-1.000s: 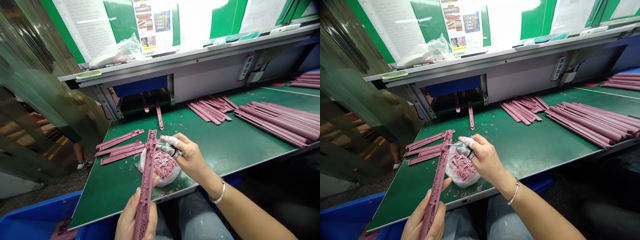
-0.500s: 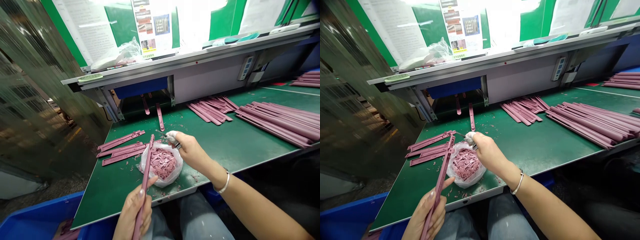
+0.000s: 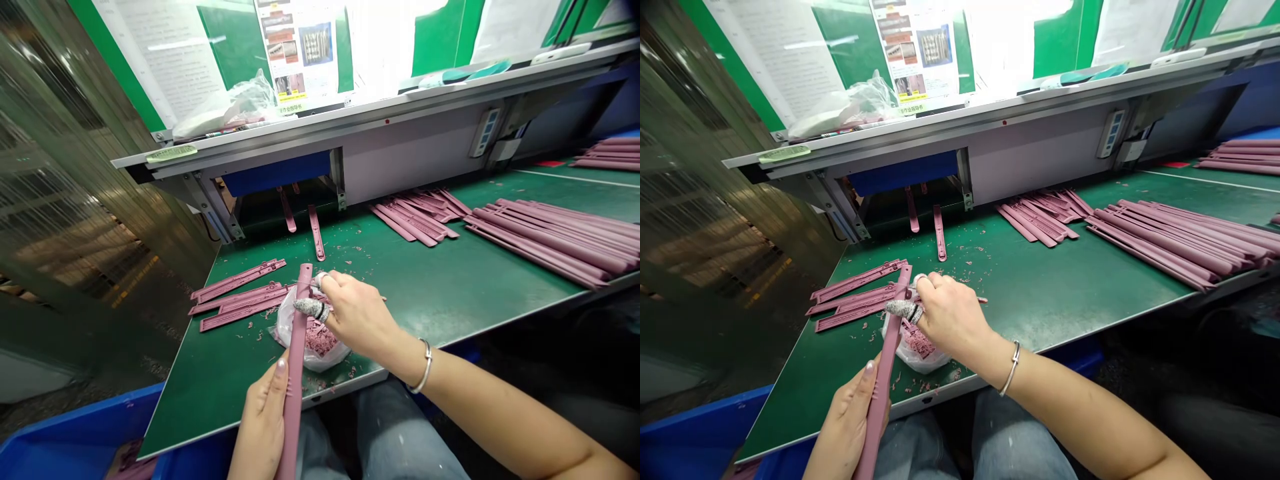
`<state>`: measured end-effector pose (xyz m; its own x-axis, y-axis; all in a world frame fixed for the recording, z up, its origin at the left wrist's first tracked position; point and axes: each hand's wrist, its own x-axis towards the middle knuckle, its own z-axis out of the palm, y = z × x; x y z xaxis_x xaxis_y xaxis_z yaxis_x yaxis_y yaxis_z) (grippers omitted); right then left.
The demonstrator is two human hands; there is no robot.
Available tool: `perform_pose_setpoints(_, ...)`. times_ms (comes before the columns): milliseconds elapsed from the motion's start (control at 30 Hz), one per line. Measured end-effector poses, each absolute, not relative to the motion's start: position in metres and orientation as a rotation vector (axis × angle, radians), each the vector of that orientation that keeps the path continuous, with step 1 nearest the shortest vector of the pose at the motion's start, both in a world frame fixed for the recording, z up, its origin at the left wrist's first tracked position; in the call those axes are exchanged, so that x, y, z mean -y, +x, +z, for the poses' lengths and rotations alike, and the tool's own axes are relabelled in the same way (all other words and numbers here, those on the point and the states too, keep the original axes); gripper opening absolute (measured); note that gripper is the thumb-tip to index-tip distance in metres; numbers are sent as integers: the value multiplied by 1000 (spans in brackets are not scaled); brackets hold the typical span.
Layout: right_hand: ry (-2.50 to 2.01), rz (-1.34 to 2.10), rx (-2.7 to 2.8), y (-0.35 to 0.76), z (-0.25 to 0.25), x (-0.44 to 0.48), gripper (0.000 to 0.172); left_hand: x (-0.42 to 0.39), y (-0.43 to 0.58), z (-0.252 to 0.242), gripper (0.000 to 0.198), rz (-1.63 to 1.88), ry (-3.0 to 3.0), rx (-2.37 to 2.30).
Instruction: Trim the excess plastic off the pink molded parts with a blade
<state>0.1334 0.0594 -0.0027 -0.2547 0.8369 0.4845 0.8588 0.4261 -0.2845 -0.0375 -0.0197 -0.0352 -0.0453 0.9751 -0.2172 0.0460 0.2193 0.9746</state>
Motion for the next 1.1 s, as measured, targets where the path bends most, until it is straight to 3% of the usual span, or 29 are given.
perform_pose_setpoints(267, -1172, 81, 2350, 94, -45, -10, 9, -30, -38, -25, 35, 1329, 963, -1208)
perform_pose_setpoints(400, -893, 245, 2489, 91, -73, 20, 17, -58, -40, -11, 43, 1507, 951, -1195)
perform_pose_setpoints(533, -860, 727, 2012, 97, -75, 13, 18, -66, -31, -7, 50, 1699, 1009, -1183)
perform_pose_setpoints(633, -775, 1054, 1649, 104, -61, -2, 22, -57, -27, -14, 43, 1643, 1139, -1204)
perform_pose_setpoints(733, -770, 1155, 1567, 115, -49, -8, 23, -43, -39, -21, 44, 1553, 1839, -1359)
perform_pose_setpoints(833, -752, 1083, 1781, 134, -42, -9, 12, -36, -58, -18, 38, 1159, 2842, -1155)
perform_pose_setpoints(900, -747, 950, 1951, 148, -38, -12, 3, -36, -69, -11, 33, 990, 3042, -928)
perform_pose_setpoints(1000, -796, 665, 2175, 168, -32, -20, 26, -37, -76, 0, 30, 928, 3081, -901)
perform_pose_setpoints(1100, -824, 415, 2364, 177, -24, -24, 33, -38, -78, 4, 34, 865, 3136, -912)
